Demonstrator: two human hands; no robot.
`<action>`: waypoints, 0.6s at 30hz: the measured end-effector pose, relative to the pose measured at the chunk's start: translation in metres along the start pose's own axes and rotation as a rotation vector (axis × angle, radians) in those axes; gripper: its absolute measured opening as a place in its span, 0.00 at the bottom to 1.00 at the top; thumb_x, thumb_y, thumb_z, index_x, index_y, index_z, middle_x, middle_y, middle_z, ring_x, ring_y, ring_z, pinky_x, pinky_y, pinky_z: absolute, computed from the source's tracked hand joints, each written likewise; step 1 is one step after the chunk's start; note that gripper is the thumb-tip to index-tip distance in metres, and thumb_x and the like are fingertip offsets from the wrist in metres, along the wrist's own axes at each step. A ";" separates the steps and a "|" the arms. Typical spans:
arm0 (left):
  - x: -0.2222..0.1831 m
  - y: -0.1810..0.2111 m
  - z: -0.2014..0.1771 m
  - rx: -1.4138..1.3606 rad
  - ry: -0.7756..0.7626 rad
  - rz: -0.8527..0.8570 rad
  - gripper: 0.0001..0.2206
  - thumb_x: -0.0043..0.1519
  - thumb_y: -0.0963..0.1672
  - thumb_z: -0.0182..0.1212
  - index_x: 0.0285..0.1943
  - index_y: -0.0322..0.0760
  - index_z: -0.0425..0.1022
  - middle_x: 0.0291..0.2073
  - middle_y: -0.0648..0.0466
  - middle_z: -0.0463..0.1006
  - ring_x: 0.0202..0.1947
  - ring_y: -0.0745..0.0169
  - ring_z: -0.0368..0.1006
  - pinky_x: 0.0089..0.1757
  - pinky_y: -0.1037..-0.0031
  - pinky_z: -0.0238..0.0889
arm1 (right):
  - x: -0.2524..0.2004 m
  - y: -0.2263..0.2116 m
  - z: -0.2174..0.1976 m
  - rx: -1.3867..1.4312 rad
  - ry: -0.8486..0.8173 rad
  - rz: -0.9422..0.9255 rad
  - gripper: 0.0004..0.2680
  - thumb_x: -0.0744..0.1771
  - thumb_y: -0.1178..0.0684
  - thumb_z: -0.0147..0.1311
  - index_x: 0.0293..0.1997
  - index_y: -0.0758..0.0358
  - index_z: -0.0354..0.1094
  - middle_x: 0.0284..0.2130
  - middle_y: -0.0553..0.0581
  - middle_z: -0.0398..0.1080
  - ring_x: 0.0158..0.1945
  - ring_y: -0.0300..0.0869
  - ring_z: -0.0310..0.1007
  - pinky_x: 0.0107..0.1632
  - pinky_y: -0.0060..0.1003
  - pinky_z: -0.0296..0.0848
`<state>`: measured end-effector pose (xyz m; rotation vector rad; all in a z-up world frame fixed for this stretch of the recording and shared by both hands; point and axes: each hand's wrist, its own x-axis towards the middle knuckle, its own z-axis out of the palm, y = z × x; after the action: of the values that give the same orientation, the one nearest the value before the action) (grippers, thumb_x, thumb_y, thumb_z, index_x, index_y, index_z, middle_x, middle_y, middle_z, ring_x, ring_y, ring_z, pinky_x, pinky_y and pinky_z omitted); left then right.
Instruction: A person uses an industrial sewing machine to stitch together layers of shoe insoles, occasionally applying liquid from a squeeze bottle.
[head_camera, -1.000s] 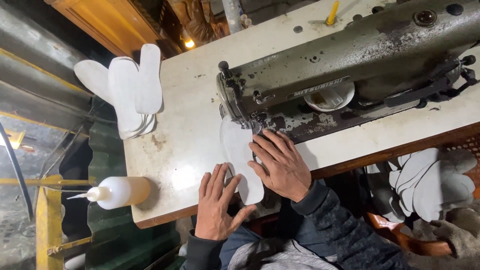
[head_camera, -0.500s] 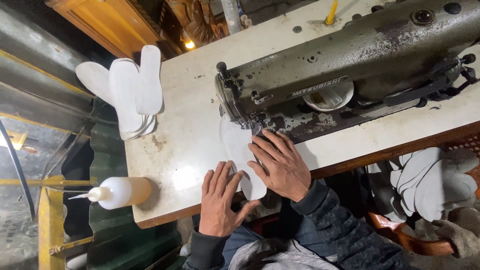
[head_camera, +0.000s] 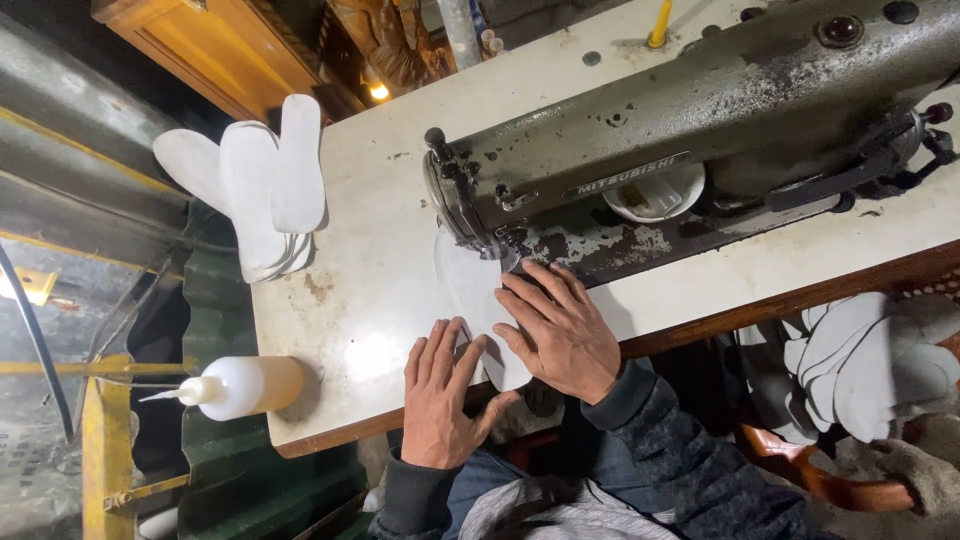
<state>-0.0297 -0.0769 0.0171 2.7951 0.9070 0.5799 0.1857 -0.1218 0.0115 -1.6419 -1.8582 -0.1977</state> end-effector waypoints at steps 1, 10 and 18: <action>0.000 0.000 0.000 0.001 0.000 0.001 0.34 0.61 0.60 0.62 0.71 0.42 0.66 0.73 0.41 0.60 0.75 0.41 0.52 0.69 0.50 0.43 | 0.000 0.000 0.000 0.000 0.001 0.000 0.15 0.72 0.44 0.51 0.63 0.62 0.71 0.64 0.57 0.70 0.72 0.54 0.61 0.72 0.56 0.61; 0.003 -0.001 0.000 -0.019 -0.026 -0.004 0.33 0.64 0.59 0.59 0.74 0.44 0.62 0.75 0.43 0.56 0.76 0.40 0.48 0.69 0.46 0.44 | -0.001 0.002 0.002 0.000 0.018 -0.005 0.15 0.73 0.44 0.50 0.62 0.63 0.72 0.62 0.58 0.72 0.71 0.55 0.63 0.72 0.56 0.61; 0.016 -0.006 -0.005 -0.053 -0.056 0.017 0.34 0.63 0.59 0.60 0.74 0.43 0.62 0.75 0.41 0.56 0.76 0.39 0.50 0.69 0.46 0.44 | -0.002 0.002 0.003 0.005 0.004 -0.004 0.15 0.73 0.44 0.50 0.62 0.62 0.71 0.64 0.58 0.70 0.72 0.55 0.61 0.72 0.58 0.61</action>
<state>-0.0233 -0.0629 0.0256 2.7601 0.8447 0.5176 0.1870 -0.1220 0.0073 -1.6340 -1.8573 -0.1982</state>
